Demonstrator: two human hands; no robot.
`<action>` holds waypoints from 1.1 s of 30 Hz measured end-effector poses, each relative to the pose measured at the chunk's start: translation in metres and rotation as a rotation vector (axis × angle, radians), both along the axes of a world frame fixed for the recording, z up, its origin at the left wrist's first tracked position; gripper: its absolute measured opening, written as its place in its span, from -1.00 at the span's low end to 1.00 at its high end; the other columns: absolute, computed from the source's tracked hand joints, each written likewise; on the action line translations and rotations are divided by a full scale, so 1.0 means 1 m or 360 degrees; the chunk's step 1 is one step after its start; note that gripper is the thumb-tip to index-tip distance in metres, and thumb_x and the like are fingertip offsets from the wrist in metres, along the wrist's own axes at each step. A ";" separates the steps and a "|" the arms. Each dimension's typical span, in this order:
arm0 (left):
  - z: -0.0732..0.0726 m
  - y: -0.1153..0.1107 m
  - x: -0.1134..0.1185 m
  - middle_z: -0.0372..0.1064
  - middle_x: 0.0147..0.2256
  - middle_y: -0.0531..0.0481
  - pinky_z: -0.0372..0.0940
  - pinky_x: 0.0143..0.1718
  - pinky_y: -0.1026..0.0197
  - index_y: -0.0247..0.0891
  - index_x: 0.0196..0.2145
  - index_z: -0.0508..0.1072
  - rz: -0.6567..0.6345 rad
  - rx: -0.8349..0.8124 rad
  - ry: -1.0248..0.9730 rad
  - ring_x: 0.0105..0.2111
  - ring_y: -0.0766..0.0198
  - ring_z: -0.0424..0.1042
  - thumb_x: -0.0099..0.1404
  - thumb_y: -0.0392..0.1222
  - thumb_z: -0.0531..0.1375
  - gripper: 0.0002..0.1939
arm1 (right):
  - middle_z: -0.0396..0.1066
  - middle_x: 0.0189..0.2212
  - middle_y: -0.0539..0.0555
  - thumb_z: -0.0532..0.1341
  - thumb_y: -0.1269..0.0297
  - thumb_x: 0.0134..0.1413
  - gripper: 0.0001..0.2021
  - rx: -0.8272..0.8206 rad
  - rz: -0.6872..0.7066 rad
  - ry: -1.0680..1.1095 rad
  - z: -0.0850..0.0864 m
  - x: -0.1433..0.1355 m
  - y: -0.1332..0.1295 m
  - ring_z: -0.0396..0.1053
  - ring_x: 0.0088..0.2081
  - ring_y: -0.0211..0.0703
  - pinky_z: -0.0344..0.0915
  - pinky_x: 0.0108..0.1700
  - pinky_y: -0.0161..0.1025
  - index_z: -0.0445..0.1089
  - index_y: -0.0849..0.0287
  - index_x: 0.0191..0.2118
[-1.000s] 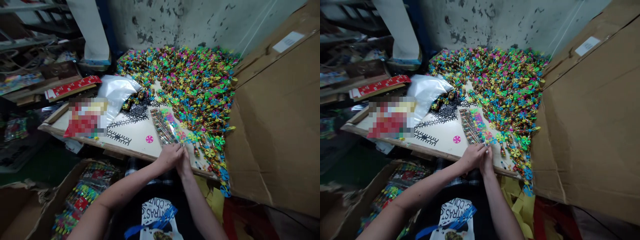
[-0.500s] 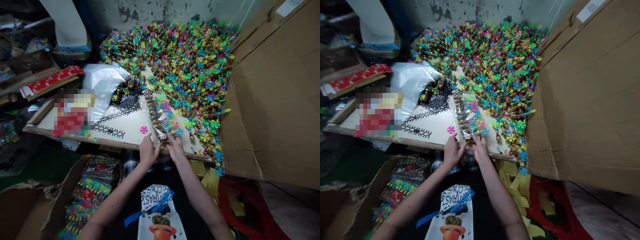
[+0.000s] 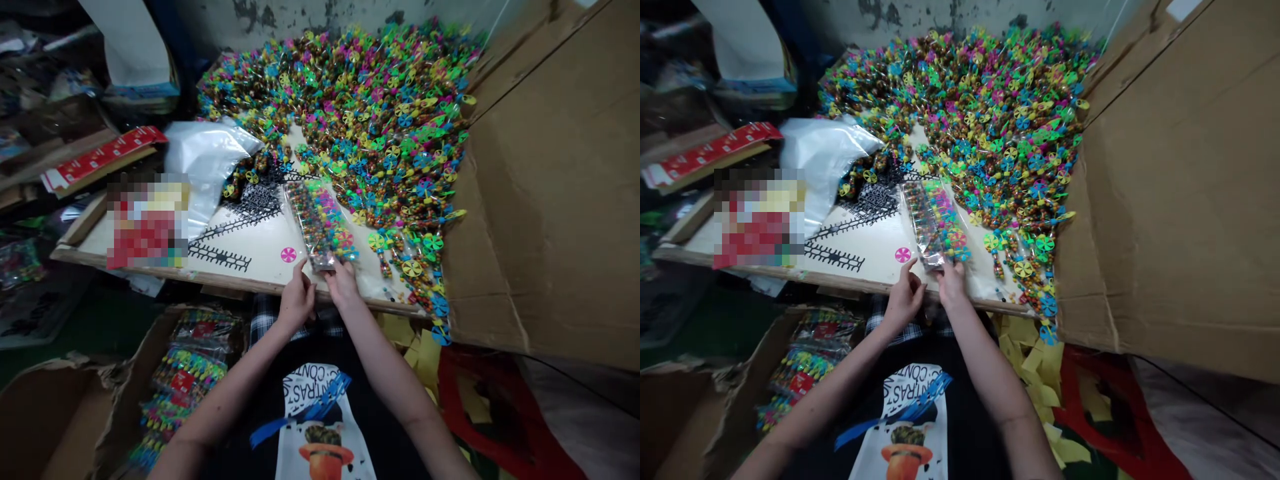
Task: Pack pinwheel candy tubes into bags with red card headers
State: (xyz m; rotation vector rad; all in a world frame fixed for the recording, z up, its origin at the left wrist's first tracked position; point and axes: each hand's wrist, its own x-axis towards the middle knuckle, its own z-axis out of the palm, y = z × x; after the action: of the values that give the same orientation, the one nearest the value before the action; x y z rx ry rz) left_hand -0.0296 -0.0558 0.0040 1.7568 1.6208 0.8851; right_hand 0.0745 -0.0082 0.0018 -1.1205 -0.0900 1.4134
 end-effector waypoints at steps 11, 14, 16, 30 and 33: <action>-0.011 0.044 0.003 0.22 -0.26 -0.03 0.33 -0.24 0.23 -0.21 0.03 0.37 -0.0074 0.0462 0.0304 -0.29 0.29 0.33 0.23 -0.29 0.15 -0.61 | 0.47 -0.38 -0.13 0.30 0.46 -0.42 -0.62 0.0070 0.0229 -0.0059 0.007 0.007 -0.010 0.41 -0.33 -0.32 0.37 -0.30 -0.36 0.34 0.08 -0.31; -0.014 0.041 0.006 0.25 -0.32 0.00 0.32 -0.30 0.30 -0.22 0.04 0.37 -0.0078 0.0499 0.0322 -0.35 0.33 0.34 0.27 -0.30 0.10 -0.63 | 0.45 -0.41 -0.13 0.26 0.47 -0.42 -0.64 0.0013 0.0204 -0.0240 0.013 0.015 -0.021 0.37 -0.40 -0.33 0.35 -0.39 -0.39 0.37 0.09 -0.32; -0.014 0.040 0.005 0.27 -0.36 0.01 0.30 -0.35 0.33 -0.22 0.04 0.39 -0.0046 0.0485 0.0379 -0.40 0.35 0.34 0.29 -0.32 0.07 -0.64 | 0.46 -0.42 -0.09 0.25 0.44 -0.44 -0.62 -0.0059 0.0194 -0.0398 0.020 0.028 -0.036 0.35 -0.43 -0.29 0.33 -0.42 -0.37 0.40 0.12 -0.30; -0.029 0.046 -0.050 0.25 -0.49 0.05 0.19 -0.47 0.41 -0.21 -0.31 0.55 -0.0173 0.0786 0.0295 -0.52 0.44 0.26 0.34 -0.24 0.06 -0.74 | 0.44 -0.37 0.03 0.27 0.30 -0.38 -0.68 -0.0159 -0.0540 -0.1156 0.075 0.122 -0.141 0.39 -0.30 -0.11 0.33 -0.28 -0.21 0.41 0.22 -0.32; -0.027 0.042 -0.049 0.26 -0.48 0.04 0.18 -0.48 0.39 -0.21 -0.31 0.55 -0.0167 0.0724 0.0256 -0.51 0.42 0.28 0.32 -0.24 0.08 -0.77 | 0.35 -0.07 0.11 0.24 0.21 -0.18 -0.48 0.0208 -0.0470 -0.1279 0.064 0.118 -0.087 0.32 -0.03 -0.08 0.30 -0.05 -0.11 0.30 0.15 0.01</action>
State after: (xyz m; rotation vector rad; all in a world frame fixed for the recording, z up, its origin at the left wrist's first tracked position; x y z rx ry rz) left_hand -0.0786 -0.0140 -0.0231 2.2506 1.4862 1.1545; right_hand 0.1921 -0.0947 0.0658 -1.4629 -0.5553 0.6253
